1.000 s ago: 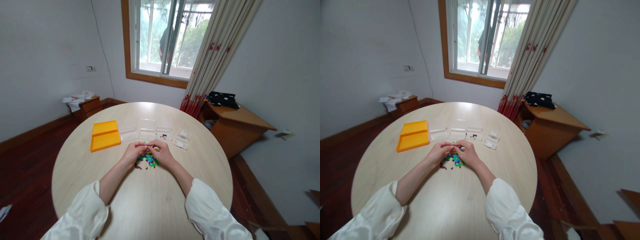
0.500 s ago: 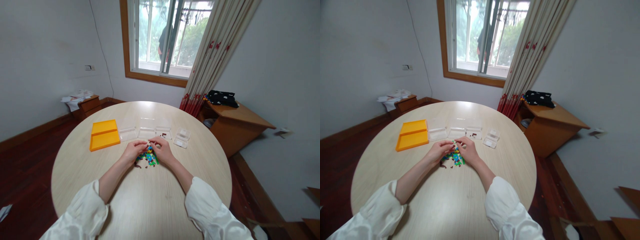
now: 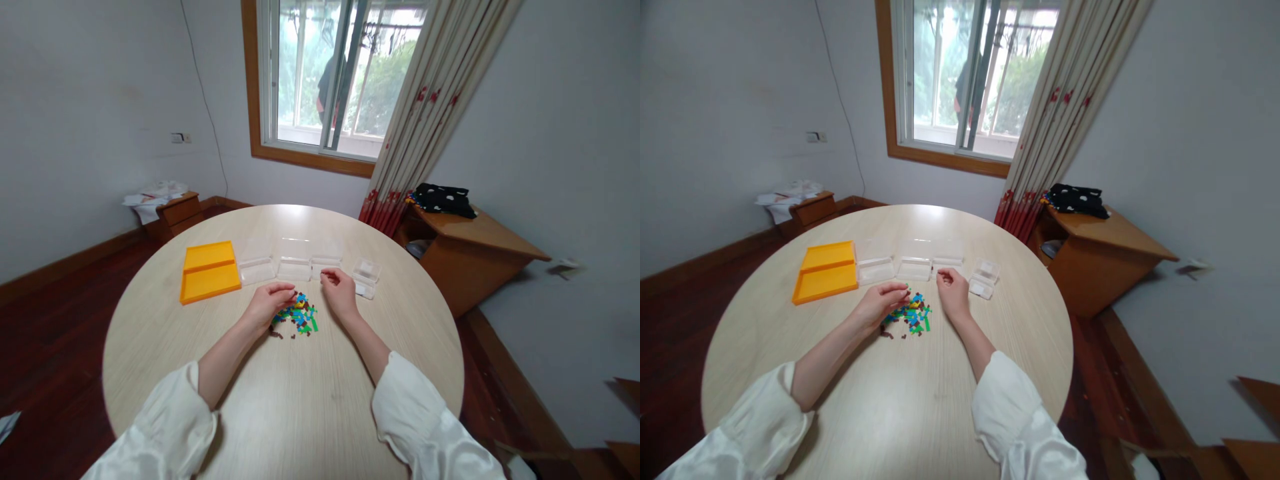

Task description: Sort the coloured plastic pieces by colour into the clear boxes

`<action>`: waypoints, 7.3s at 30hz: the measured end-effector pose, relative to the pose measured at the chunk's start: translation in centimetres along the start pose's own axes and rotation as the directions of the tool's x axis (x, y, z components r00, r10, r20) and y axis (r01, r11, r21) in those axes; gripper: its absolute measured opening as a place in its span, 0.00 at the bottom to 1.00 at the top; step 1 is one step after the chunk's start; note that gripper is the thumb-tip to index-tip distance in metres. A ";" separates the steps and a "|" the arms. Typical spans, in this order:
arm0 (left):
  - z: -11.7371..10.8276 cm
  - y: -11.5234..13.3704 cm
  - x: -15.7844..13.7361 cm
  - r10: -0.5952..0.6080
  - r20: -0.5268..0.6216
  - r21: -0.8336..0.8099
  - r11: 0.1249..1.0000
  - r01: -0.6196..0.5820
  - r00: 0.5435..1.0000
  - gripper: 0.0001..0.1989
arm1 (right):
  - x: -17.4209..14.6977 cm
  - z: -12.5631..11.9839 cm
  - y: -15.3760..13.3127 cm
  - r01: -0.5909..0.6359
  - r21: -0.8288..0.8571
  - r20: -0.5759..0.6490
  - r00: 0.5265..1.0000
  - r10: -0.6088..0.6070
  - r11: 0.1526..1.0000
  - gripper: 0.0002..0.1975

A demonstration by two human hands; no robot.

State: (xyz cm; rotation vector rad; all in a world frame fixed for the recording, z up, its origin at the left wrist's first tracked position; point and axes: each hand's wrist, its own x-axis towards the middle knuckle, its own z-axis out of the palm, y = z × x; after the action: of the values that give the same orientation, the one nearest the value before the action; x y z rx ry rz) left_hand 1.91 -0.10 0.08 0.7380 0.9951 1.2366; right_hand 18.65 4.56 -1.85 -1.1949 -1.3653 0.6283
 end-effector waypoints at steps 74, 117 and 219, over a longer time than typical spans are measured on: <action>-1.7 0.7 1.4 0.195 -0.157 -0.009 0.980 -0.199 0.968 0.21 | -1.5 0.5 0.4 0.374 -0.248 0.482 0.848 -0.221 0.894 0.16; -1.9 0.4 1.9 0.259 -0.217 -0.025 0.962 -0.270 0.941 0.20 | -2.8 0.7 -0.6 0.511 -0.318 0.612 0.754 -0.238 0.799 0.10; -2.8 1.3 1.9 0.383 -0.317 0.208 0.921 -0.330 0.868 0.13 | -1.1 -1.6 -1.0 0.338 -0.237 0.556 0.816 -0.158 0.911 0.13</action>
State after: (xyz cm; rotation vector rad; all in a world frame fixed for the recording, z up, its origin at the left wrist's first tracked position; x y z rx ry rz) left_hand -1.10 1.86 -0.27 0.8611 1.2937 1.6753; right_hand 19.71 2.79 -1.02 -1.1057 -2.1306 0.5725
